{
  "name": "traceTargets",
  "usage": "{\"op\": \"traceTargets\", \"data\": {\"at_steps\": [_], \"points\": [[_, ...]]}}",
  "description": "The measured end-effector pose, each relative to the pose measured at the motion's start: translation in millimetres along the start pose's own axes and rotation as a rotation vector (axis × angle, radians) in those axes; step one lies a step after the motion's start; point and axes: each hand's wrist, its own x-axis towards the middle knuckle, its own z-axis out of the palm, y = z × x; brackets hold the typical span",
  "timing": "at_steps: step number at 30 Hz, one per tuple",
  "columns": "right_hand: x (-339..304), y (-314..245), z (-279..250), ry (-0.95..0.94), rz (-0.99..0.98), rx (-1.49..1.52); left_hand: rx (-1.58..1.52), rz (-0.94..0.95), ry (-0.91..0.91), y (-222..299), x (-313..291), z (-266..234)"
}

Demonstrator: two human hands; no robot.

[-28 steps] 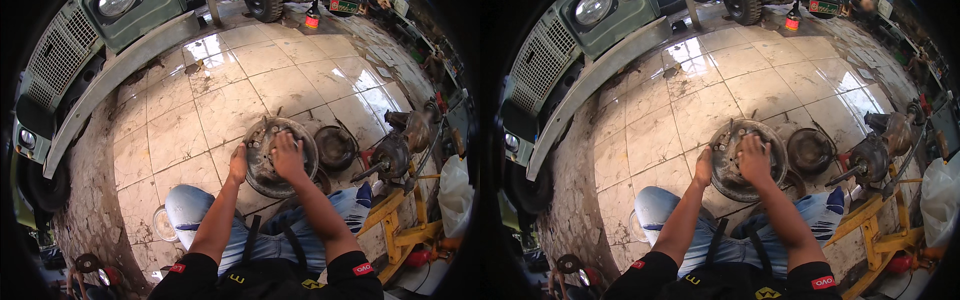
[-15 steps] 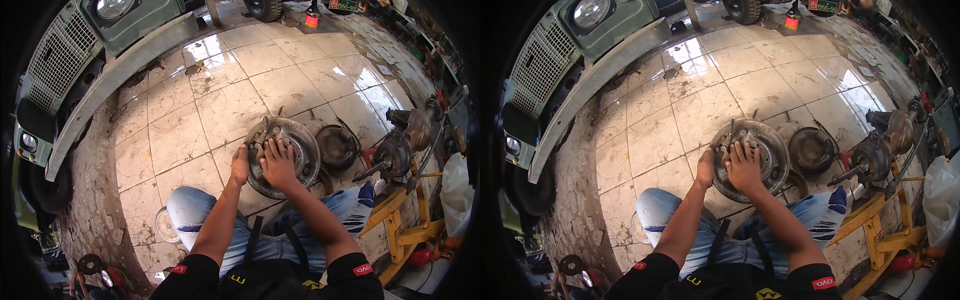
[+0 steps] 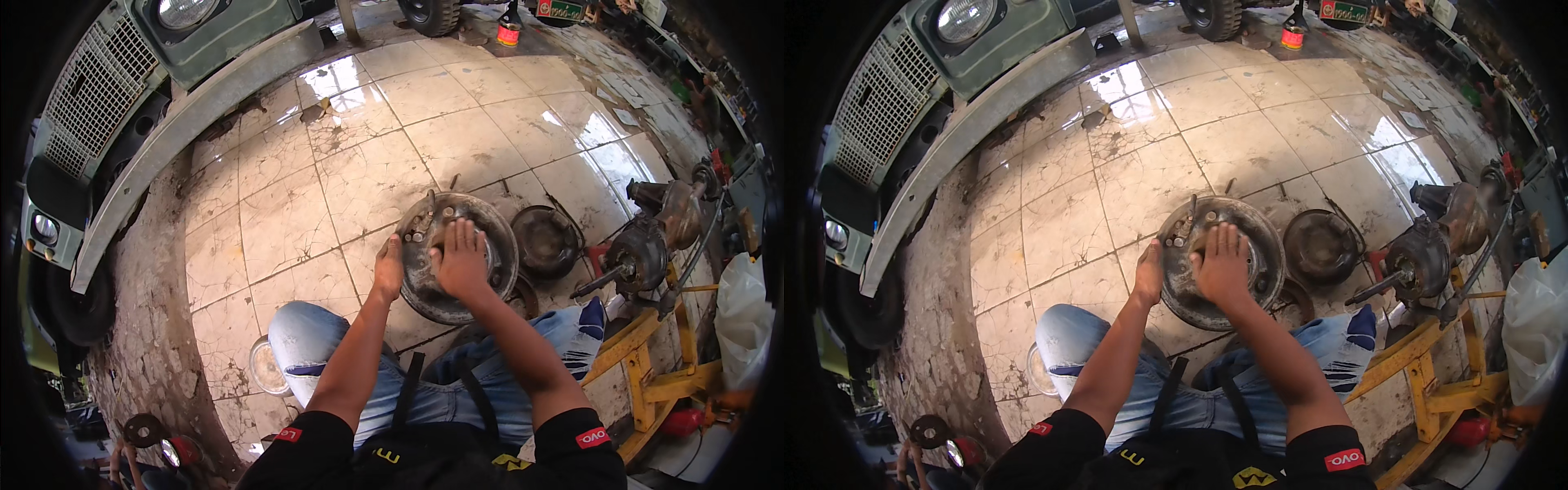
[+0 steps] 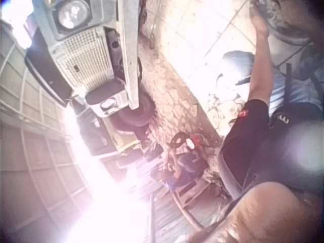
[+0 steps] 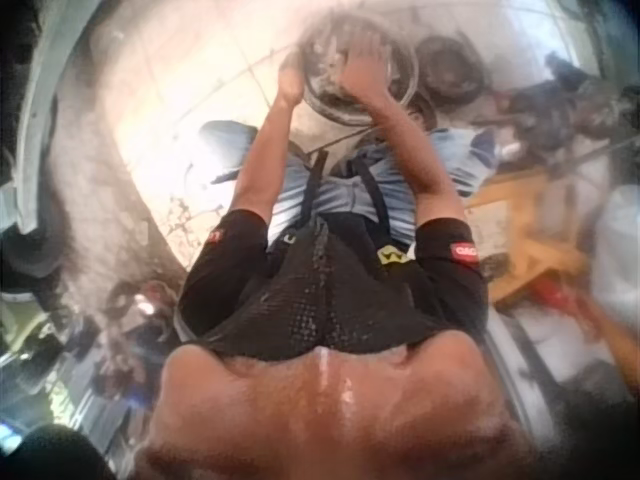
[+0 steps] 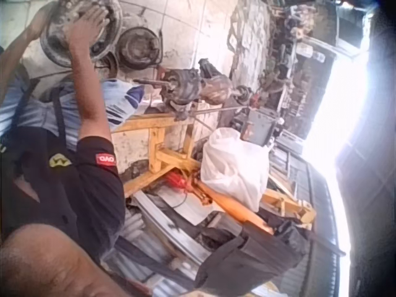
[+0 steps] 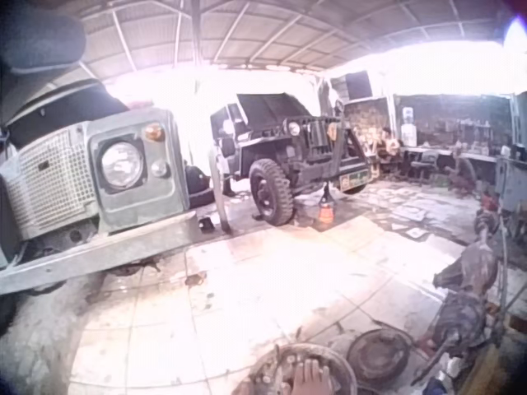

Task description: The person sits on the floor and scrubs the inner surface of a brake drum with a small abrasive pad. They rotate the drum and repeatedly rub the inner rim and central area, then lift and reposition the drum to continue cleaning.

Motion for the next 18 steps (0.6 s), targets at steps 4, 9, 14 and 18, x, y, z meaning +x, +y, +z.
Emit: {"op": "traceTargets", "data": {"at_steps": [4, 9, 14, 18], "points": [[10, 21, 5, 0.012, 0.149, 0.079, -0.009, 0.001, -0.019, 1, -4, 2], [6, 2, 1, -0.098, 0.030, 0.032, -0.025, -0.013, -0.023, 2, -1, -3], [13, 11, 3, -0.093, 0.113, 0.021, -0.091, 0.018, -0.056, -6, 4, -4], [10, 18, 2, 0.003, 0.021, 0.104, 0.030, 0.048, -0.016, -8, 7, -6]]}}
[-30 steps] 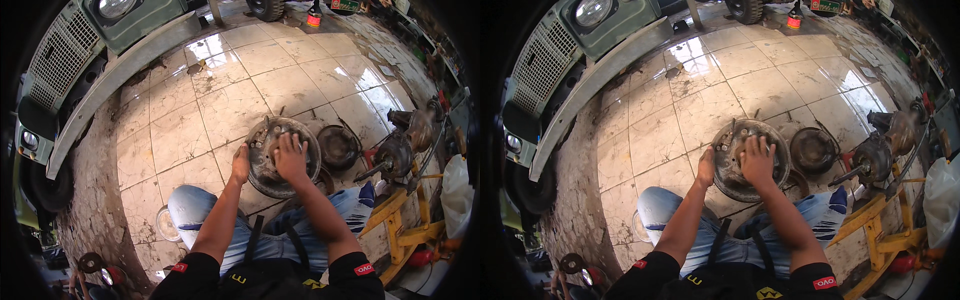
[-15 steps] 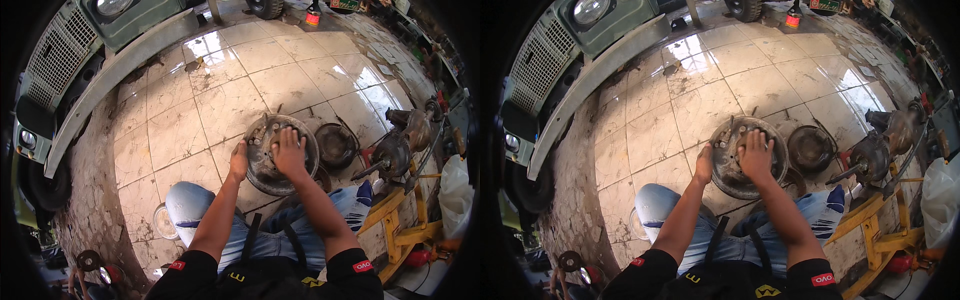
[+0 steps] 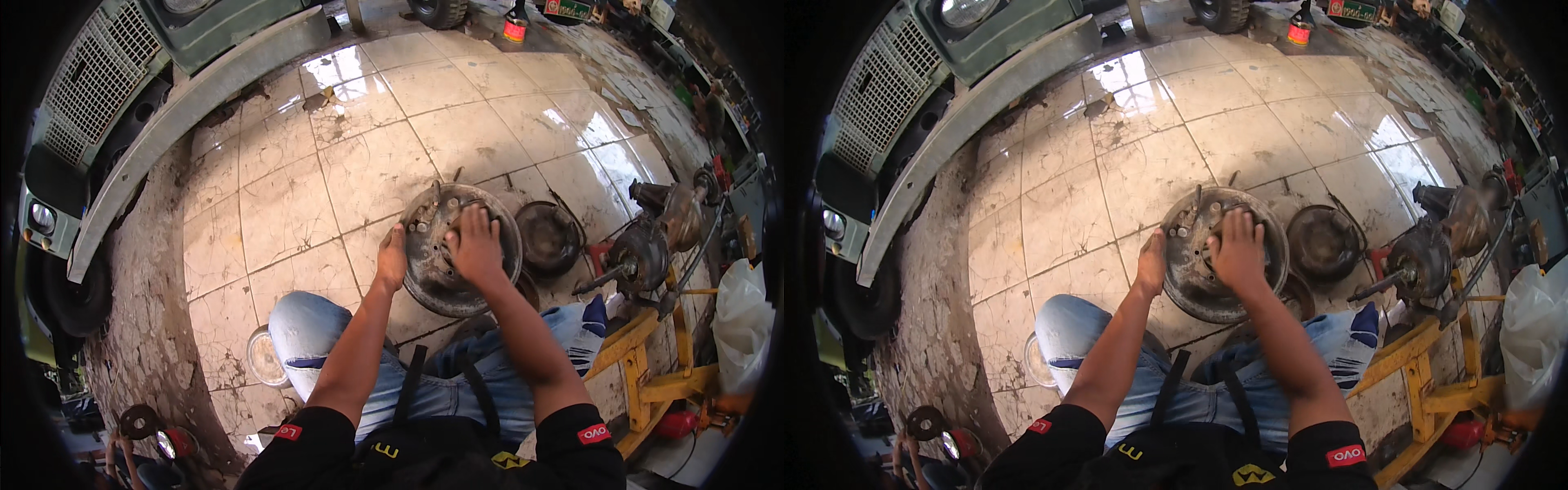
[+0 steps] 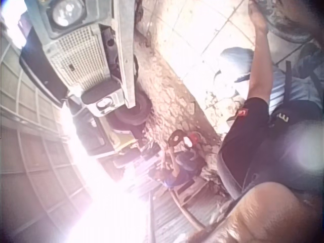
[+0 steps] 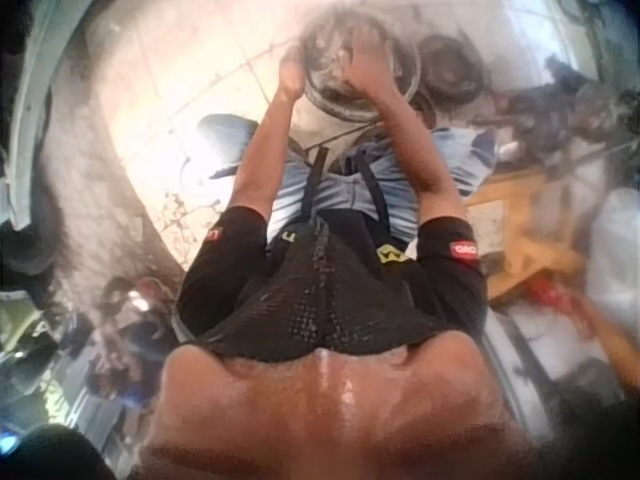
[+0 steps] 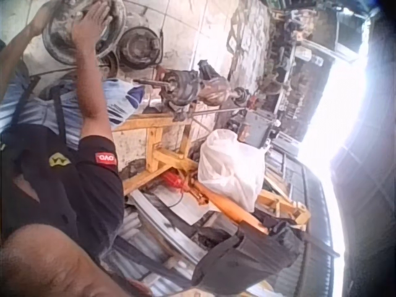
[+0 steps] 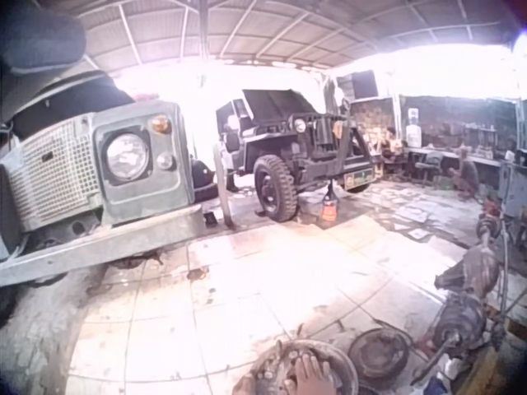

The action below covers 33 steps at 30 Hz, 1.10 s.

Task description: The person sits on the floor and scrubs the inner surface of a brake drum with a small abrasive pad. They rotate the drum and repeatedly rub the inner rim and central area, then lift and reposition the drum to continue cleaning.

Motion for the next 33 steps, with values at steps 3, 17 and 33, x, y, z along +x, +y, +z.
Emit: {"op": "traceTargets", "data": {"at_steps": [3, 17, 33], "points": [[1, 6, 2, 0.006, 0.086, -0.053, 0.202, 0.000, 0.040, 15, -12, 8], [5, 9, 4, -0.100, 0.159, -0.030, -0.095, -0.023, 0.018, 6, -4, 7], [5, -1, 10, -0.007, 0.110, -0.109, 0.022, 0.016, 0.055, 7, -3, 7]]}}
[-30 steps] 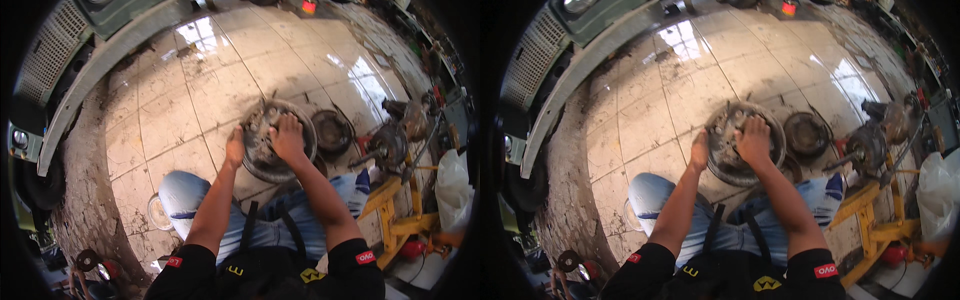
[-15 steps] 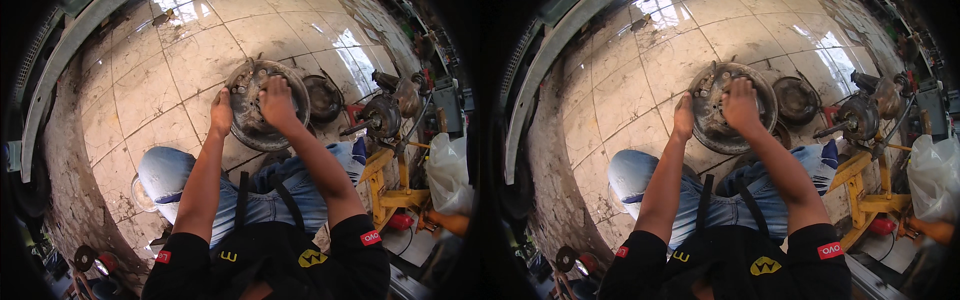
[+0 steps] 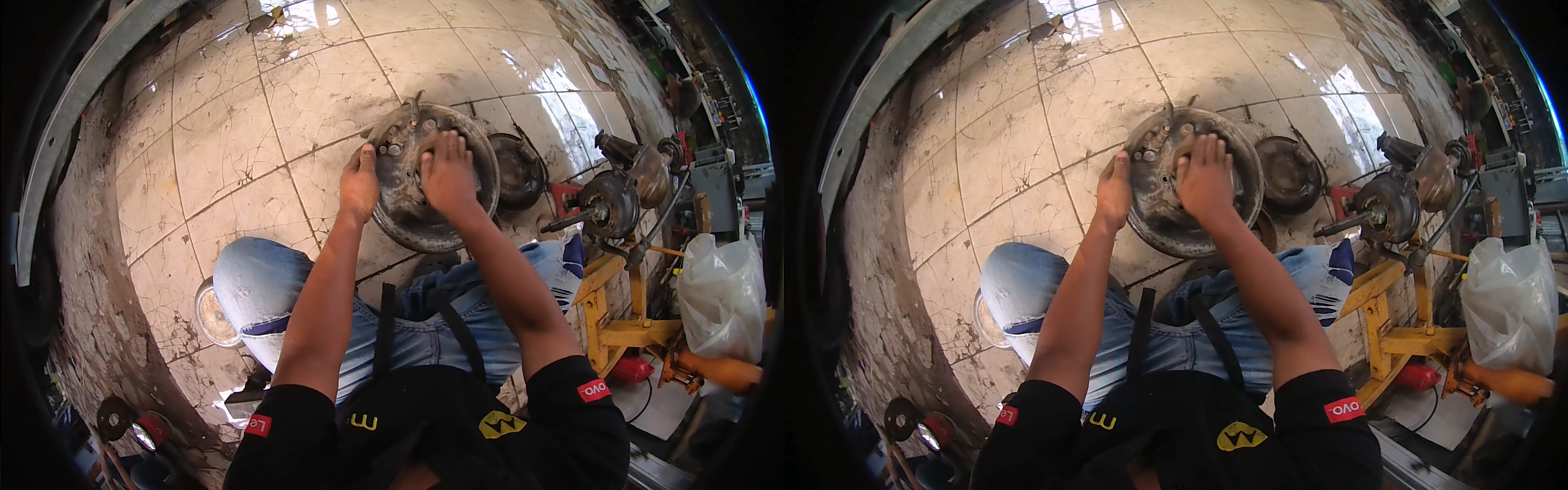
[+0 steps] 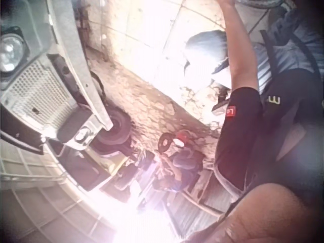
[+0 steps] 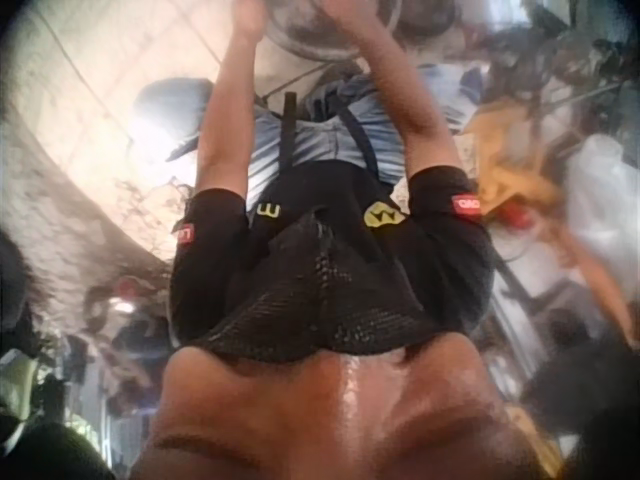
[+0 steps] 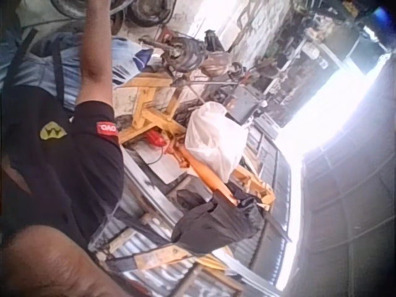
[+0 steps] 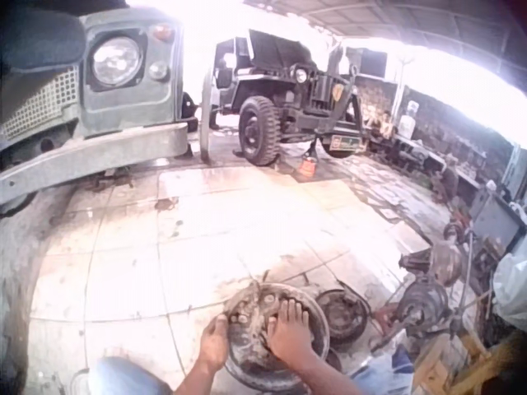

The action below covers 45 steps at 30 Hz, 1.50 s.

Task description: The person sits on the floor and scrubs the inner surface of a brake drum with a small abrasive pad. They rotate the drum and repeatedly rub the inner rim and central area, then lift and reposition the drum to continue cleaning.

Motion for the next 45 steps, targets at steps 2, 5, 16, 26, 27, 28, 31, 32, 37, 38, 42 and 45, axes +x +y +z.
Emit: {"op": "traceTargets", "data": {"at_steps": [2, 5, 16, 26, 27, 28, 31, 32, 37, 38, 42, 45], "points": [[-3, 3, -3, -0.023, -0.151, 0.024, -0.010, -0.004, -0.012, 2, -1, -3], [2, 12, -9, -0.046, -0.130, 0.014, 0.004, -0.005, -0.026, 5, -1, -5], [-6, -12, -5, -0.069, -0.064, -0.028, 0.071, -0.009, -0.002, -8, 4, -3], [-25, -15, -15, -0.054, -0.209, 0.047, 0.015, -0.059, -0.026, 1, 3, -6], [-26, -18, -20, -0.075, -0.238, 0.059, 0.028, -0.046, -0.017, 0, 4, -6], [-24, -16, -27, -0.060, -0.246, 0.002, 0.042, -0.034, -0.008, -3, 5, -6], [-29, -16, -36, -0.080, -0.345, 0.096, 0.061, -0.018, 0.005, -6, 7, -6], [-35, -15, -31, -0.104, -0.410, 0.108, 0.058, -0.014, 0.003, -5, 7, -4], [-37, -14, -24, -0.092, -0.369, 0.135, 0.084, -0.041, 0.001, 4, 2, -3], [-30, -15, -24, -0.076, -0.362, 0.094, 0.095, -0.045, -0.001, 6, 1, -2], [-3, -21, -14, -0.088, -0.262, 0.098, 0.070, -0.039, -0.040, 1, 5, -5], [-30, -18, -17, -0.129, -0.336, 0.155, 0.131, -0.047, -0.001, -1, 6, -3]]}}
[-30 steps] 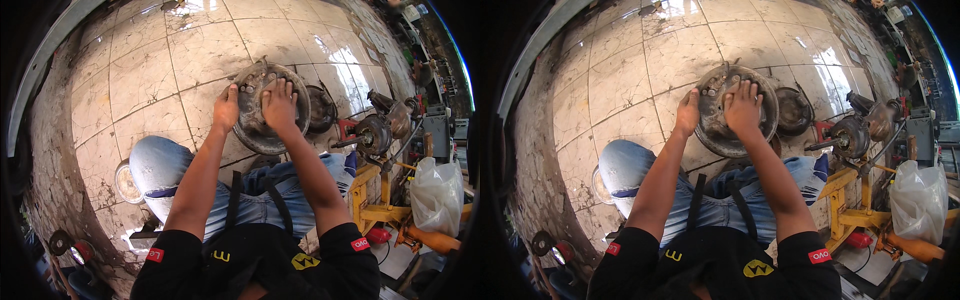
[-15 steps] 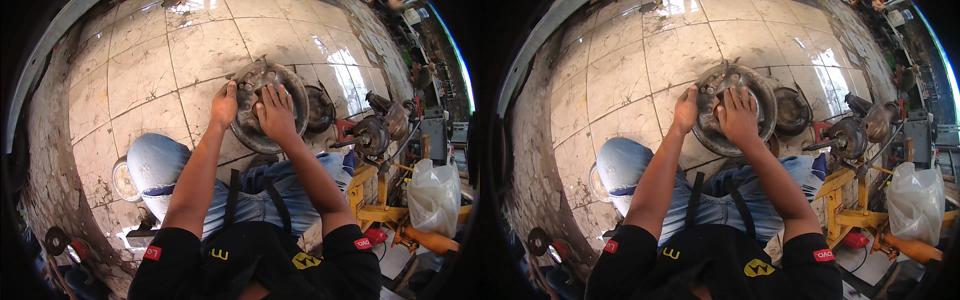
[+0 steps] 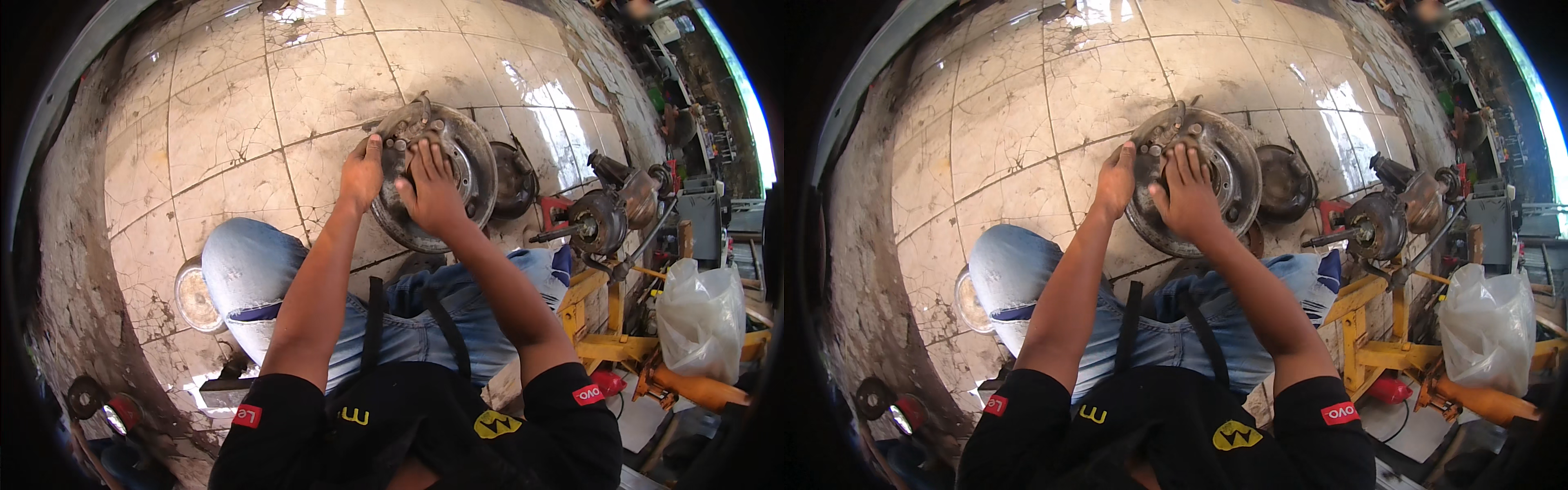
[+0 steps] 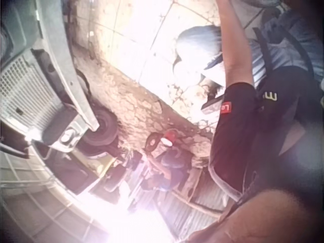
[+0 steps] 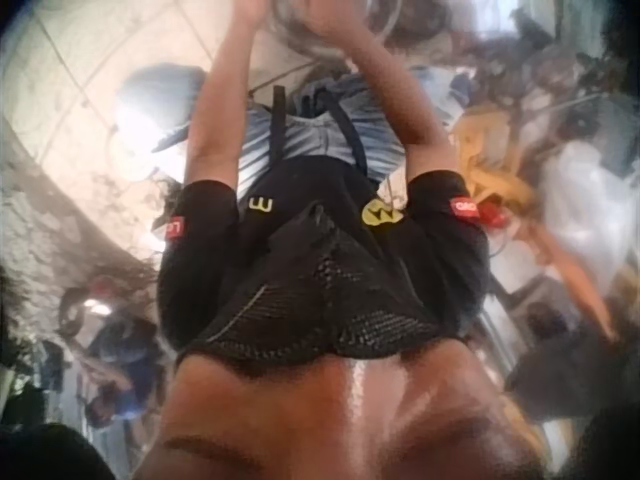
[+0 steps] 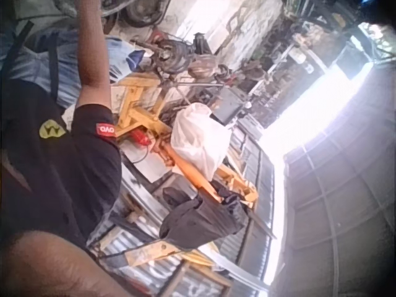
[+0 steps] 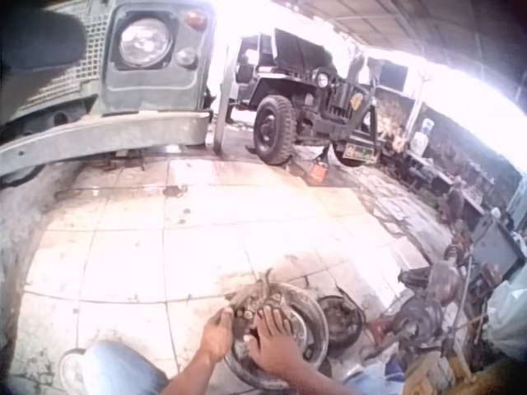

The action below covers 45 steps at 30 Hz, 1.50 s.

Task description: The person sits on the floor and scrubs the inner surface of a brake drum with a small abrasive pad. They rotate the drum and repeatedly rub the inner rim and central area, then lift and reposition the drum to continue cleaning.

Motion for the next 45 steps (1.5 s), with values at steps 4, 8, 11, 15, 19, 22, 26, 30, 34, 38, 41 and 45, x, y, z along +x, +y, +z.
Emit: {"op": "traceTargets", "data": {"at_steps": [4, 8, 11, 15, 19, 22, 26, 30, 34, 38, 41, 45], "points": [[9, 7, -8, 0.003, 0.024, -0.051, -0.106, -0.020, -0.049, -6, 5, -4], [7, -11, 3, 0.043, 0.066, 0.031, -0.112, -0.017, -0.040, -7, 6, -2], [-6, -7, -8, -0.067, -0.010, 0.121, -0.127, -0.031, -0.030, -2, 1, -3], [-16, -13, -9, -0.116, -0.097, 0.109, -0.145, -0.034, -0.047, -5, 7, -5], [-51, -25, -28, -0.307, -0.103, 0.029, -0.138, -0.001, -0.028, -11, 10, -6], [-70, -7, -34, -0.349, -0.038, -0.049, -0.120, -0.006, -0.022, -10, 10, -4], [-65, -5, -22, -0.300, 0.099, -0.099, -0.095, -0.003, -0.017, -5, 6, -3], [-74, -25, -21, -0.336, 0.038, -0.058, -0.072, -0.043, 0.014, -3, 2, -2], [-70, 17, -30, -0.339, 0.166, -0.092, -0.173, -0.010, -0.042, -13, 12, -4], [-76, 5, -12, -0.304, 0.171, -0.060, -0.124, -0.026, -0.008, -12, 13, -3], [-71, 7, -19, -0.357, 0.048, -0.051, -0.102, -0.018, -0.002, -10, 9, -5], [-57, 23, -8, -0.120, 0.324, -0.022, -0.101, -0.038, -0.025, 0, 3, -3]]}}
